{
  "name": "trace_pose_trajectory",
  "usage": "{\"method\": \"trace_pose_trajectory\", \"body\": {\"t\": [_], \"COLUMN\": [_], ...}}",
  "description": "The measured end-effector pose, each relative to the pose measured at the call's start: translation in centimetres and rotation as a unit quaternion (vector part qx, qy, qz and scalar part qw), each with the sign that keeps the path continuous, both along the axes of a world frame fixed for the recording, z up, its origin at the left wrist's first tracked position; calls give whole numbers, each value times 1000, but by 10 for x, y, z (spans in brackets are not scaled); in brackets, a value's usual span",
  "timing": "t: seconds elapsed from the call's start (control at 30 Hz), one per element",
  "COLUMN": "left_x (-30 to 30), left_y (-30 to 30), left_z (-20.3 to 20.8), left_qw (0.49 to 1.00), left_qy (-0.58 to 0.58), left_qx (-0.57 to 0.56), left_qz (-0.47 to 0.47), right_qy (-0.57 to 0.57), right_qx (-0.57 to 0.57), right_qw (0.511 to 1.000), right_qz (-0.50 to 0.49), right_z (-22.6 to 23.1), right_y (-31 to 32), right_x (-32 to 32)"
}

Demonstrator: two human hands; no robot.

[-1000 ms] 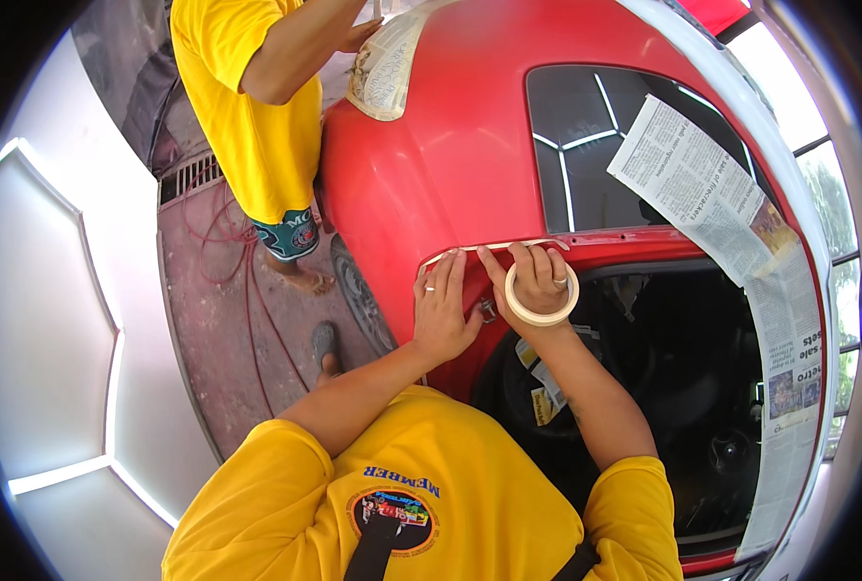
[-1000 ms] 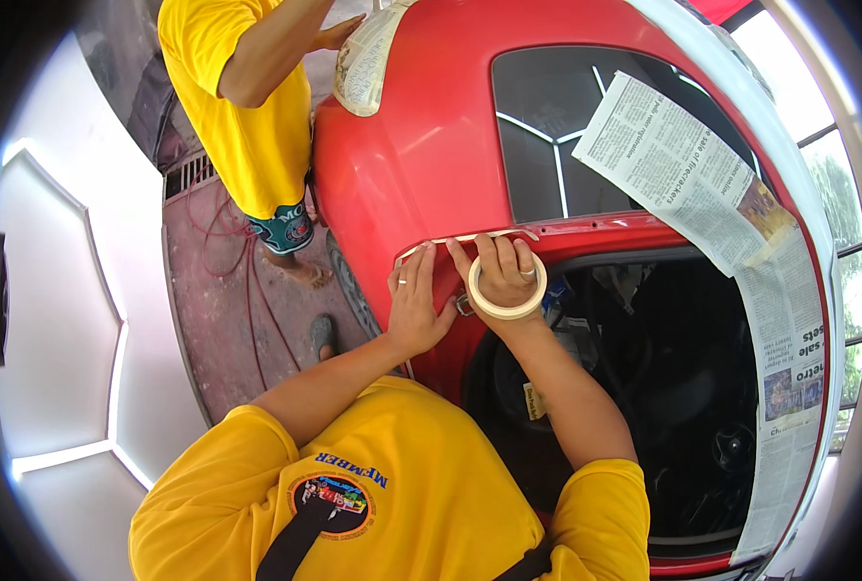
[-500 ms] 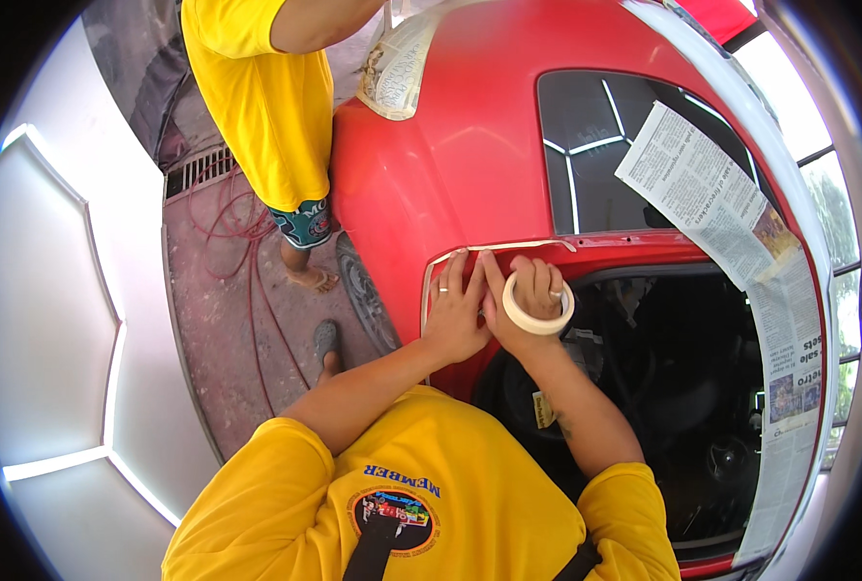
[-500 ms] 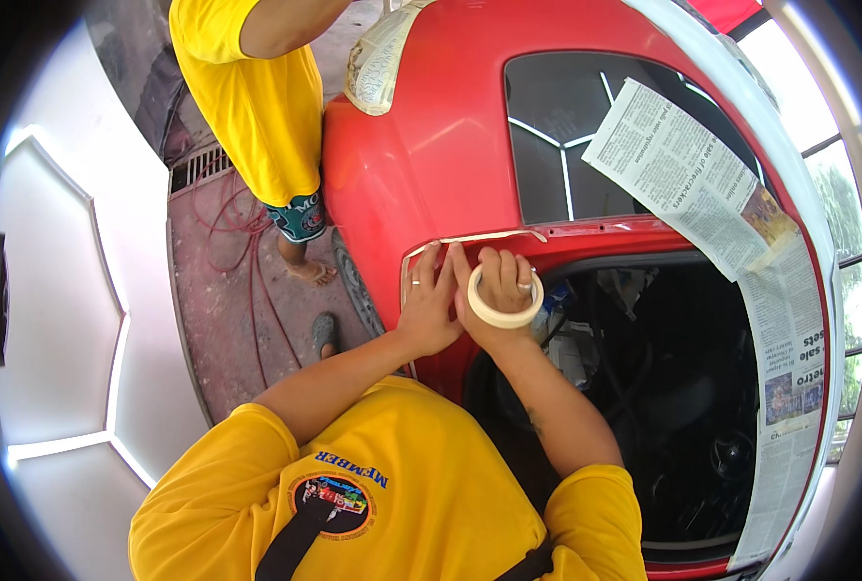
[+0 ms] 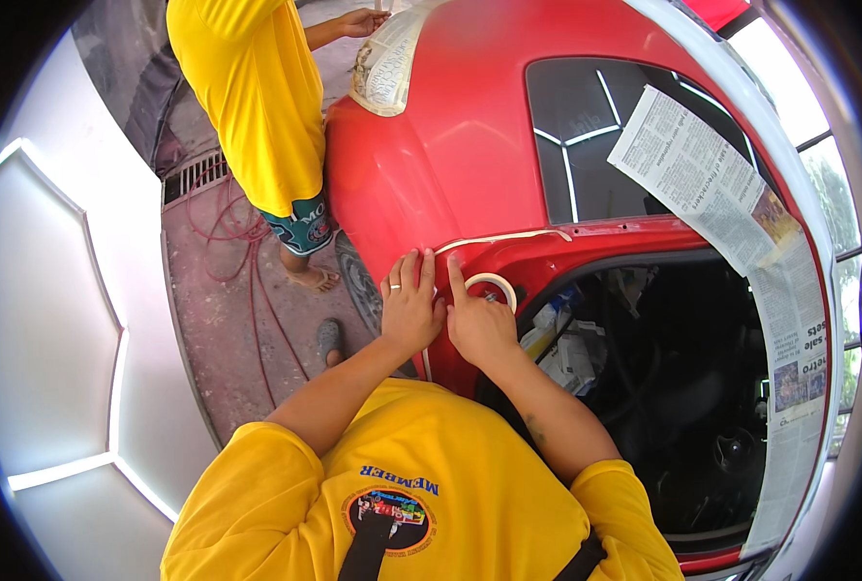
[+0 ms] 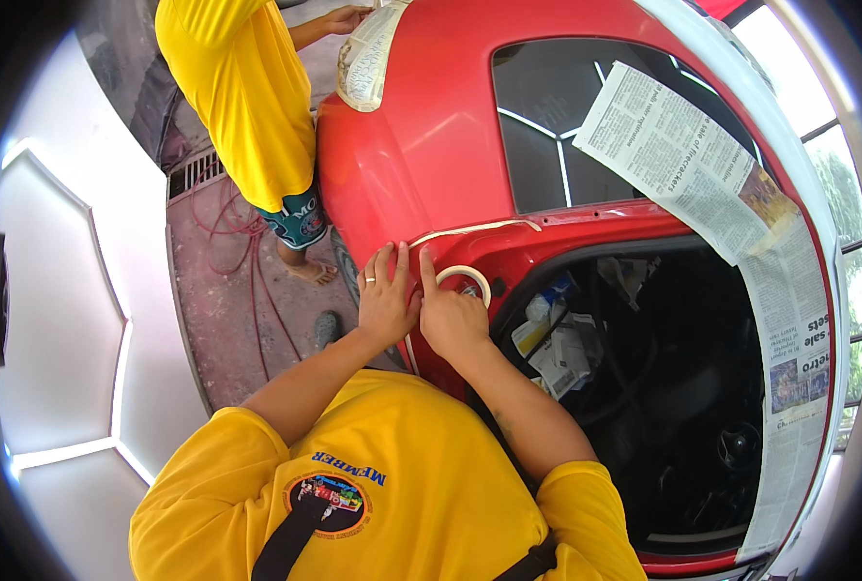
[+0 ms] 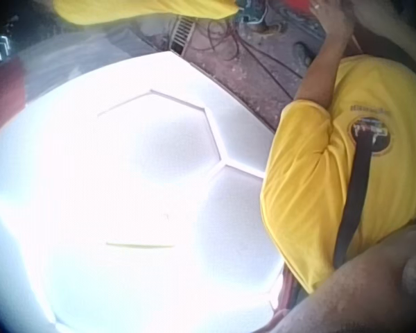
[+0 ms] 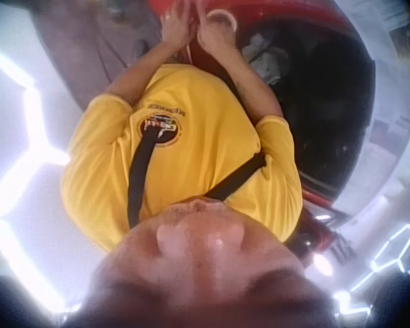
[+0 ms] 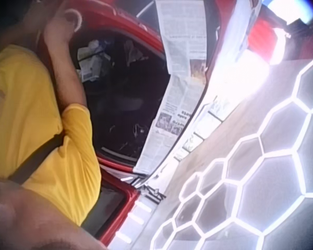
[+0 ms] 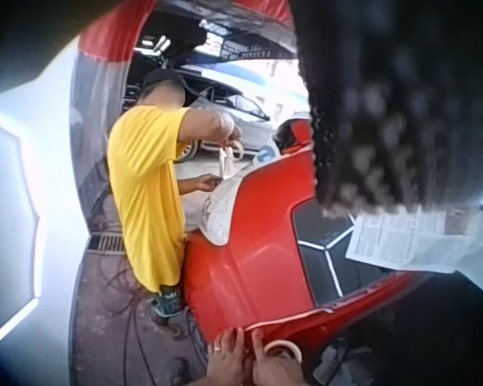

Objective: The person tapes newspaper sheets onto the windows and body panels of a red car using masking tape. They work on the rear window, trunk lid, and side door, smoothing the paper and securing it with tape to cover the surfaces.

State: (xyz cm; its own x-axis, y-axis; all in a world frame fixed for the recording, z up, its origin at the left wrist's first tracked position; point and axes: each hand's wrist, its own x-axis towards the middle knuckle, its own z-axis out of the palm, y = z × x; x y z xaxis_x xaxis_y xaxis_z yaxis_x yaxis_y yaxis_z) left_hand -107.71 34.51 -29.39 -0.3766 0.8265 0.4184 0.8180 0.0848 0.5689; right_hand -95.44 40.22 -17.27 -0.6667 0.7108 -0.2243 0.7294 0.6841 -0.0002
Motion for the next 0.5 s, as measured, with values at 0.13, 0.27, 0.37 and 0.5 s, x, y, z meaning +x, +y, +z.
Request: {"method": "trace_pose_trajectory", "body": {"t": [0.13, 0.27, 0.37, 0.5], "left_x": [9, 25, 37, 26], "left_y": [0, 7, 13, 2], "left_z": [6, 9, 18, 20], "left_qw": [997, 992, 985, 989], "left_qy": [20, -43, -79, -89], "left_qx": [-68, -115, -148, -118], "left_qz": [0, 16, 32, 9], "right_qy": [29, 2, -24, -77], "right_qx": [-35, -4, 10, -46], "right_qw": [999, 999, 998, 996], "right_qz": [-29, 33, 55, 32], "right_z": [-6, 16, 25, 42], "right_y": [10, 11, 12, 18], "right_x": [11, 13, 5, -22]}}
